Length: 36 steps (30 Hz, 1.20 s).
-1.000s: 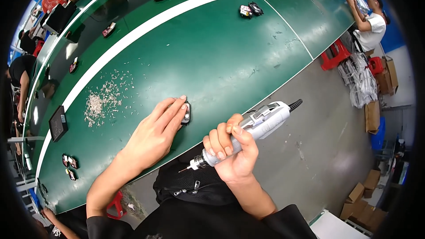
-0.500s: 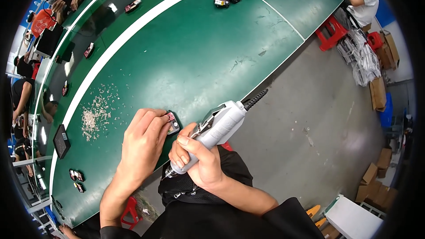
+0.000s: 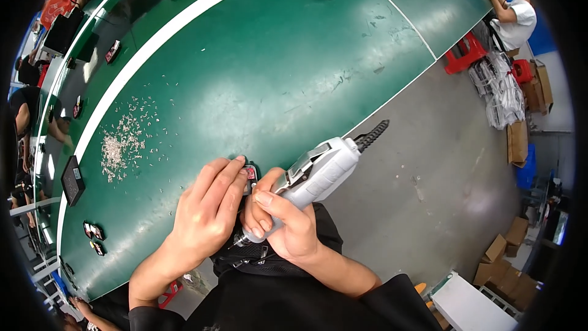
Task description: Assemble small electronic components on a factory production line using a power screwdriver.
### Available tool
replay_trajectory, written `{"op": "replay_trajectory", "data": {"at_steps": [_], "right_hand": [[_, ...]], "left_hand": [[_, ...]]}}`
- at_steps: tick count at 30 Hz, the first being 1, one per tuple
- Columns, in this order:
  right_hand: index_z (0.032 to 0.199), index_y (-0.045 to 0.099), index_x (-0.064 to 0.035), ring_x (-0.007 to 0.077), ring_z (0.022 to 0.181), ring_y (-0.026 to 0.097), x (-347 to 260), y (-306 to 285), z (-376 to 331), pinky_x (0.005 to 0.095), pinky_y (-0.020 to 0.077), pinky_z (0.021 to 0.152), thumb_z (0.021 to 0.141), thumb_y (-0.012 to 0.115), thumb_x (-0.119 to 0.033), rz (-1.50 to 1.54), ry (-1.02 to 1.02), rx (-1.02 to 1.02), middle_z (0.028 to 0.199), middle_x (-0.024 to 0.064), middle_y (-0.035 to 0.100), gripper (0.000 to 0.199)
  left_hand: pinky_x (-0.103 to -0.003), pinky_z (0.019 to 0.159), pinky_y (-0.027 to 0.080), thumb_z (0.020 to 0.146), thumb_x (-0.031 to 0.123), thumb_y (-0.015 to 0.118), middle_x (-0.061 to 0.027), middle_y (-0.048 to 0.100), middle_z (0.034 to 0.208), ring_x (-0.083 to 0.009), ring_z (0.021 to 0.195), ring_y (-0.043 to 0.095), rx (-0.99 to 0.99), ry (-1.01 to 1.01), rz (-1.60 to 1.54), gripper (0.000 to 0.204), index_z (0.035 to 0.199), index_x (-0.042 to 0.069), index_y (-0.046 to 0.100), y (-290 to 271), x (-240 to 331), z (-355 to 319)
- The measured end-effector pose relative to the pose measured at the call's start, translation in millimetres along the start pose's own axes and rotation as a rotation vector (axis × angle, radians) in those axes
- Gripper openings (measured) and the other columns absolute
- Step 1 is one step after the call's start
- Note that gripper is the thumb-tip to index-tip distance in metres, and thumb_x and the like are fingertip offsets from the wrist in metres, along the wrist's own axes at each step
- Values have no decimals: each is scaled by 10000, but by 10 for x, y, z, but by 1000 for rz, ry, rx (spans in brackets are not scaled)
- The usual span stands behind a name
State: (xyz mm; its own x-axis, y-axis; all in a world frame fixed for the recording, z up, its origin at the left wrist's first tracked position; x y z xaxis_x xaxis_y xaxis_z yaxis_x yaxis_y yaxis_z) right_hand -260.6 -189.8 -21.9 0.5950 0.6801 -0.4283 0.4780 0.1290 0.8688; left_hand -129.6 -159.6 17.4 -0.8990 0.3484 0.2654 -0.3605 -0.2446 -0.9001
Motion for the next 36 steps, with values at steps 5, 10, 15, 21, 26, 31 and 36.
{"op": "replay_trajectory", "data": {"at_steps": [5,10,15,21,26,31,36], "right_hand": [[884,423,-69,133,444,453,-661,177,250,304,444,502,948,468,-209,-259,-239,-363,538,6,407,161],[917,442,-65,116,432,442,-884,333,512,288,436,498,974,444,-271,-443,-356,-447,536,-6,397,214],[951,473,-62,100,427,425,-800,287,664,270,388,476,980,404,-264,-536,-393,-423,536,-14,392,215],[914,460,-51,122,416,430,-766,275,689,287,403,472,957,385,-202,-493,-366,-342,501,3,372,174],[915,455,-54,116,414,424,-773,281,696,288,398,467,960,367,-203,-486,-367,-336,497,3,365,179],[875,451,-54,86,395,391,-729,404,767,254,373,437,960,456,-245,-655,-270,-543,522,-16,389,209],[865,441,-47,85,383,367,-713,502,728,246,344,389,912,530,-140,-903,-237,-576,534,8,413,137]], "left_hand": [[-362,795,545,703,43,651,-273,588,1104,-338,1005,578,-34,-24,36,345,982,-154,606,28,46,-100],[-382,889,513,710,37,628,-293,573,1144,-345,1035,573,-86,19,87,366,1018,-161,614,47,33,-126],[-395,838,539,671,-44,659,-272,571,1154,-355,1029,581,-34,-6,59,349,995,-165,606,78,40,-175],[-387,828,549,665,-52,650,-266,582,1140,-353,1028,586,-23,-10,35,351,997,-159,611,71,10,-197],[-384,828,549,668,-39,651,-266,582,1139,-353,1030,585,-33,17,22,354,998,-159,608,69,-9,-193],[-386,822,548,654,-42,652,-258,586,1132,-348,1029,587,-14,15,20,372,1007,-153,609,89,16,-201],[-357,885,508,669,16,622,-254,618,1086,-322,1032,581,28,66,97,334,960,-147,639,84,-3,-190]]}}
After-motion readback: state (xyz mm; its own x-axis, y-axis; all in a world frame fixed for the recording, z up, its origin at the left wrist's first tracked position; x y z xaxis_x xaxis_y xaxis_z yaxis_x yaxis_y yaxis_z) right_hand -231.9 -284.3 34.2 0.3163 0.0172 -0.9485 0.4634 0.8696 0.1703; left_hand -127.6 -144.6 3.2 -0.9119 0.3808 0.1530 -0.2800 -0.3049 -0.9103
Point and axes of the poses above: each hand's wrist, its own z-axis towards the middle knuckle, its own y-axis out of the palm, x = y × z, the point moved 2 cm from there along z, towards the middle knuckle
